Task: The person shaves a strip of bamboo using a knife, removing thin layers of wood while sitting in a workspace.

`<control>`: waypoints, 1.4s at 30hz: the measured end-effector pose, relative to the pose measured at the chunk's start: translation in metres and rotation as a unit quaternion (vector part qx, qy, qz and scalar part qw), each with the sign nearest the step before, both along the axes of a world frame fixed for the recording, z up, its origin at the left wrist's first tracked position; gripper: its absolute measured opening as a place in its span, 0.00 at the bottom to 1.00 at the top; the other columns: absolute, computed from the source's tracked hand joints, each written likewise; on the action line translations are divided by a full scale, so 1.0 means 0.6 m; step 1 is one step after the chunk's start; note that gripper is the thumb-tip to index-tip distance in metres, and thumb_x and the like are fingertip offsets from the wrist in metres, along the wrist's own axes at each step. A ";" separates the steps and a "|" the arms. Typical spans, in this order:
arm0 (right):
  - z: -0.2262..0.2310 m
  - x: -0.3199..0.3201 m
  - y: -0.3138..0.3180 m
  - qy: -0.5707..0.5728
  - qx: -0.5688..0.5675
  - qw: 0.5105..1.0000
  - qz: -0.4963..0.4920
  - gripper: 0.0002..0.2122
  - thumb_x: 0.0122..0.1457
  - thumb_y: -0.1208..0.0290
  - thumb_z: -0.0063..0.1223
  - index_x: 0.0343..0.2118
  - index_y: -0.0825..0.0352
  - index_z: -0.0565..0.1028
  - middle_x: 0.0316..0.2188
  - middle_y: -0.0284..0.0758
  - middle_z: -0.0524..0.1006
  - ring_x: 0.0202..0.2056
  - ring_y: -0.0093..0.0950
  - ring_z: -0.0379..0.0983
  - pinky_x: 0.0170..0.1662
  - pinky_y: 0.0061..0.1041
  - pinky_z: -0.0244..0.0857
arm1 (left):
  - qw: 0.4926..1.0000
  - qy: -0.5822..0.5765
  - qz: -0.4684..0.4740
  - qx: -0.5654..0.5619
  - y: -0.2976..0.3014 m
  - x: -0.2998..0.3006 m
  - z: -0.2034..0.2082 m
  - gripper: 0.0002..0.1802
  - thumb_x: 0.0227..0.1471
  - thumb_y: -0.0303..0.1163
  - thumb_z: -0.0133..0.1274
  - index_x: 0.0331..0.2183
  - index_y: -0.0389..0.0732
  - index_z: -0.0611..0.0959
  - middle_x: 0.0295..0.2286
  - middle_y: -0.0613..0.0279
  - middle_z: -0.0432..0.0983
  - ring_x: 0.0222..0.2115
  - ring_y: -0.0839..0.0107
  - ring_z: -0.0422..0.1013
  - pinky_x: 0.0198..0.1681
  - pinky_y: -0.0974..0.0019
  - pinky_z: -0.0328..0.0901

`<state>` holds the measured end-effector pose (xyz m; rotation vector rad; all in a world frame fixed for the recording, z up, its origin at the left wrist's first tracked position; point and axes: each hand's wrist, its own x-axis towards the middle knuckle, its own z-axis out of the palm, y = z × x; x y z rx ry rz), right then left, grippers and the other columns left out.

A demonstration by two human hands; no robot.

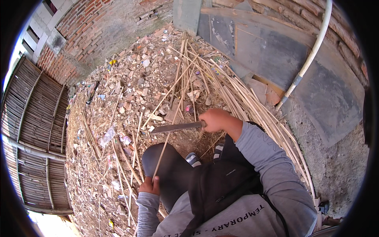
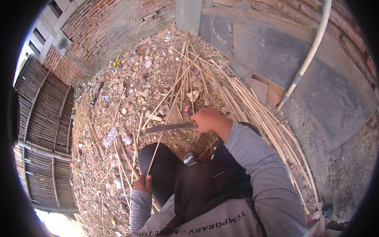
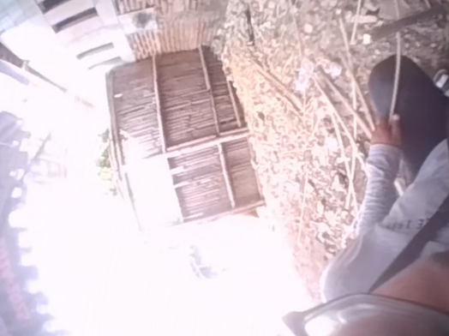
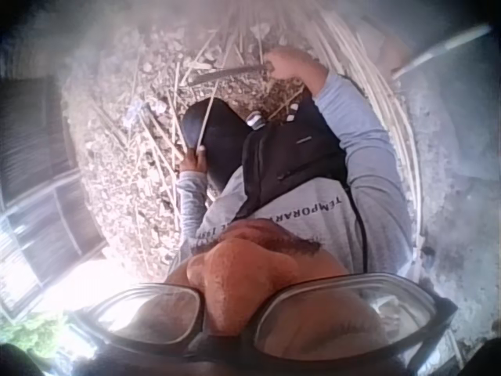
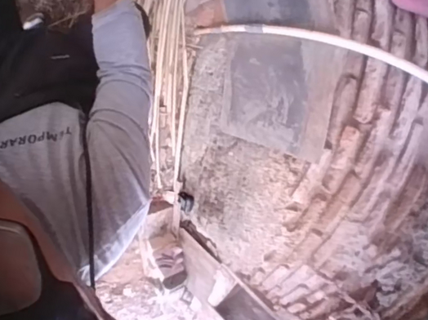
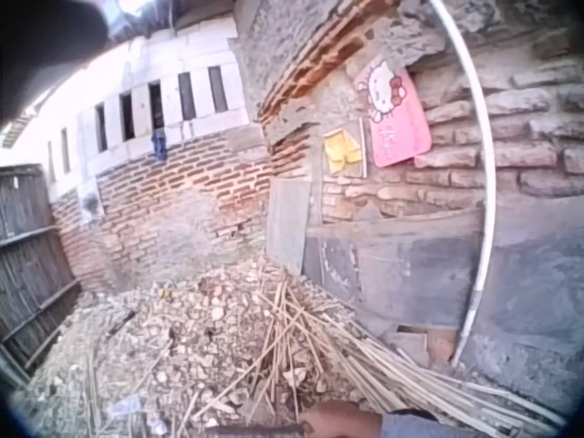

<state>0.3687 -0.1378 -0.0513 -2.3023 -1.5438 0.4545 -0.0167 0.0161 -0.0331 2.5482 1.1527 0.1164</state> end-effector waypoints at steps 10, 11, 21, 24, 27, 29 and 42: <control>-0.024 0.021 0.011 0.059 -0.035 0.997 -0.024 0.16 0.44 0.60 0.61 0.38 0.56 0.79 0.31 0.39 0.80 0.37 0.41 0.77 0.39 0.43 0.70 | 0.999 -0.012 -0.034 0.026 0.010 0.007 -0.007 0.25 0.59 0.50 0.46 0.23 0.38 0.74 0.17 0.42 0.72 0.21 0.39 0.71 0.25 0.43 0.63; -0.033 0.025 0.009 0.038 -0.012 0.999 -0.033 0.15 0.45 0.56 0.63 0.33 0.60 0.78 0.25 0.40 0.78 0.32 0.42 0.76 0.35 0.42 0.69 | 0.999 -0.010 -0.032 0.032 0.007 0.009 -0.005 0.24 0.59 0.50 0.46 0.23 0.38 0.74 0.17 0.42 0.72 0.21 0.39 0.71 0.25 0.43 0.63; -0.012 0.002 0.017 0.077 -0.045 0.995 0.034 0.15 0.46 0.58 0.62 0.35 0.59 0.78 0.30 0.40 0.79 0.37 0.42 0.77 0.40 0.41 0.69 | 0.997 -0.038 -0.055 0.041 0.020 0.011 -0.023 0.23 0.59 0.48 0.46 0.23 0.38 0.73 0.17 0.40 0.72 0.21 0.37 0.70 0.24 0.41 0.62; -0.028 0.019 0.017 0.087 -0.030 0.996 -0.013 0.14 0.46 0.59 0.61 0.35 0.59 0.78 0.30 0.39 0.79 0.37 0.41 0.77 0.39 0.41 0.69 | 0.998 -0.020 -0.042 0.041 0.015 0.014 -0.016 0.25 0.60 0.49 0.43 0.23 0.38 0.74 0.17 0.40 0.72 0.23 0.38 0.70 0.26 0.41 0.62; -0.024 0.005 0.016 0.048 -0.028 0.998 -0.010 0.13 0.45 0.60 0.60 0.34 0.59 0.78 0.29 0.39 0.79 0.36 0.41 0.76 0.39 0.41 0.69 | 0.998 -0.015 -0.038 0.049 0.018 0.012 -0.025 0.25 0.60 0.50 0.44 0.22 0.38 0.74 0.17 0.41 0.72 0.22 0.38 0.70 0.26 0.42 0.61; 0.012 -0.028 0.018 0.037 -0.054 0.997 0.028 0.12 0.45 0.61 0.59 0.33 0.59 0.78 0.29 0.39 0.79 0.35 0.41 0.76 0.38 0.41 0.69 | 0.998 -0.023 -0.045 0.046 0.020 0.008 -0.026 0.24 0.60 0.49 0.45 0.23 0.38 0.73 0.17 0.40 0.72 0.21 0.38 0.70 0.25 0.41 0.62; -0.019 -0.012 0.029 0.058 -0.028 0.998 0.009 0.13 0.44 0.63 0.60 0.33 0.62 0.79 0.30 0.43 0.79 0.36 0.43 0.77 0.40 0.42 0.69 | 0.997 -0.017 -0.031 0.064 0.013 0.012 -0.023 0.24 0.59 0.49 0.46 0.21 0.38 0.73 0.17 0.40 0.72 0.21 0.39 0.70 0.24 0.43 0.63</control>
